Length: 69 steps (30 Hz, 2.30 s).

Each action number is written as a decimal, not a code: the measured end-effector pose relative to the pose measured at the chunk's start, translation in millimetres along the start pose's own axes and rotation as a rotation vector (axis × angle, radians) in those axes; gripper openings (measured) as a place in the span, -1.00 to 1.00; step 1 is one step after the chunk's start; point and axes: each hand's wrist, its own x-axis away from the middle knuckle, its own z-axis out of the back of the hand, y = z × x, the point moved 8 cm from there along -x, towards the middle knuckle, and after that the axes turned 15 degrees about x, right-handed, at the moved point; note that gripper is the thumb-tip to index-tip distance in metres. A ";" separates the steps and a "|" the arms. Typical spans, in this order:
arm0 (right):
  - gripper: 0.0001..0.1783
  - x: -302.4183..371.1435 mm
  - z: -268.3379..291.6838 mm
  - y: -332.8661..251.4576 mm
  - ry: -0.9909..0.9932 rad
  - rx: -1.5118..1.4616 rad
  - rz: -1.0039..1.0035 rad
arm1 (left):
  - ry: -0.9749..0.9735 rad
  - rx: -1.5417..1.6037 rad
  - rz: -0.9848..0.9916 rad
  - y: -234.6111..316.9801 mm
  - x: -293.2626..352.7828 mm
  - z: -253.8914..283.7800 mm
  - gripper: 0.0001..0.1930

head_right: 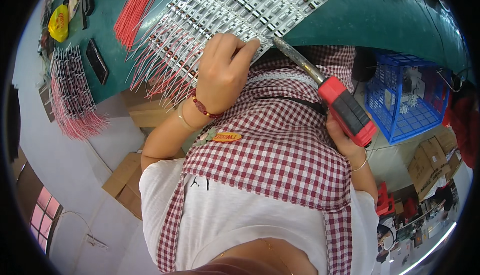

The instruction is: The person uses a soldering iron to attach red and white wires to a grid of electronic components on a green workbench. They repeatedly pick up individual wires, place them onto the component grid, and apply the soldering iron to secure the connections.

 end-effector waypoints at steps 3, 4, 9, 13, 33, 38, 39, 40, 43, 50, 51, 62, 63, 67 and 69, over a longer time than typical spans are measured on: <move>-0.76 0.4 -1.0 -0.2 -0.006 0.062 0.038 | 0.013 0.003 0.000 -0.7 1.4 -1.6 -0.73; -0.76 0.4 -0.9 -0.8 -0.007 0.075 0.047 | 0.010 0.003 0.002 -0.8 1.3 -1.8 -0.73; -0.79 -2.5 -1.0 -6.3 0.012 0.128 0.097 | 0.002 0.000 0.011 -1.8 1.5 -2.3 -0.75; -0.80 -3.2 -2.6 -5.1 0.002 0.082 0.045 | 0.001 -0.004 0.011 -2.2 2.5 -3.0 -0.76; -0.67 -1.5 -4.0 8.3 -0.007 -0.229 -0.042 | -0.094 -0.123 0.143 4.9 2.7 11.8 -0.79; -0.37 -27.3 2.0 -17.5 0.060 -0.459 -0.042 | -0.289 -0.191 0.432 -18.0 33.5 85.7 -0.90; -0.38 -32.1 4.8 -18.7 0.070 -0.458 -0.030 | -0.267 -0.219 0.530 -27.0 42.4 109.3 -0.99; -0.38 -33.2 9.5 -17.6 0.145 -0.437 -0.029 | -0.283 -0.306 0.502 -51.7 42.3 119.9 -0.97; -0.39 -52.5 16.0 -28.3 0.179 -0.502 0.038 | -0.195 -0.456 0.514 -71.4 17.3 143.3 -0.95; -0.47 -76.9 21.9 -68.4 0.199 -0.574 0.194 | 0.121 -0.453 0.067 -144.5 -135.3 69.5 -0.85; -0.49 -76.5 23.1 -71.7 0.217 -0.566 0.198 | 0.144 -0.459 0.095 -163.2 -151.8 60.0 -0.87; -0.55 -101.9 26.1 -74.3 0.244 -0.913 0.165 | -0.109 -0.247 0.207 -89.6 -64.4 61.7 -0.58; -0.56 -109.3 28.5 -70.8 0.197 -0.961 0.192 | -0.278 -0.024 0.208 -62.7 -42.8 44.8 -0.48; -0.54 -139.2 21.6 -80.9 0.229 -0.909 0.086 | -0.370 -0.183 0.198 0.5 20.9 14.3 -0.20; -0.54 -151.5 13.7 -87.1 0.141 -0.906 0.010 | -0.309 -0.196 0.176 -7.6 28.4 4.9 -0.19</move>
